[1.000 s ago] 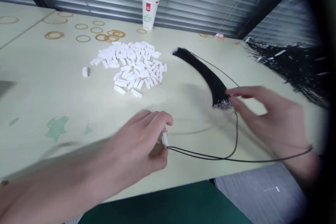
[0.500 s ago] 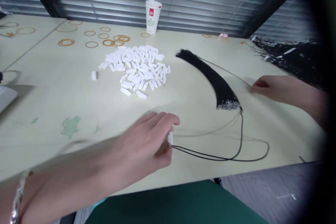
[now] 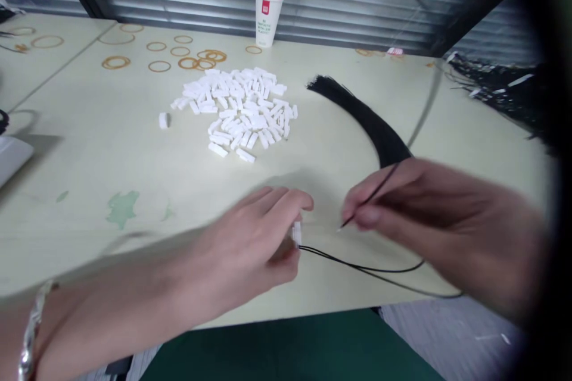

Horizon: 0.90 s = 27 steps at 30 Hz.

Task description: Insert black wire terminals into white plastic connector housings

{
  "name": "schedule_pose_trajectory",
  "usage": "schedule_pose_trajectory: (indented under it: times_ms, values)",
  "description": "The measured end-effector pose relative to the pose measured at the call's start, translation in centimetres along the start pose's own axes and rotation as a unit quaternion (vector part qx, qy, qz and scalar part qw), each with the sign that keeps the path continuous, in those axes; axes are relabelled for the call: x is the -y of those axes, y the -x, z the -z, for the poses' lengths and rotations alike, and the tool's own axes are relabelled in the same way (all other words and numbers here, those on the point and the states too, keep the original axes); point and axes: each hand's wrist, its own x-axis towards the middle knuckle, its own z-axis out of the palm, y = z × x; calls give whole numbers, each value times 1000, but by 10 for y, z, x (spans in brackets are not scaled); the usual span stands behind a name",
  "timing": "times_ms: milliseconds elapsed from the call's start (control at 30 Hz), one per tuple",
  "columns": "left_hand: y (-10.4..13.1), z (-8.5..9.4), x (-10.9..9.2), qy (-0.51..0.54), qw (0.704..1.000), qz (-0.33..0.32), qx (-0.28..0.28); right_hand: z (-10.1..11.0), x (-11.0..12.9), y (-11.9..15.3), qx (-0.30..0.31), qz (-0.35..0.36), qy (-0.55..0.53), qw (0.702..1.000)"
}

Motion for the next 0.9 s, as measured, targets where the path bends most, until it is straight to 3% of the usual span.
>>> schedule_pose_trajectory:
  times_ms: [67,133,300,900]
  values:
    - [0,-1,-1,7,1000,3,5,-20,-3,5,67,12,-20,998]
    - [-1,0,-2,16,1000,3,9,-29,-10,8,88,14,-22,996]
    - [-3,2,-4,24,1000,7,15,-28,-22,13,67,20,-43,997]
    - [-2,1,-4,-2,1000,2,6,-28,-27,18,64,80,-19,995]
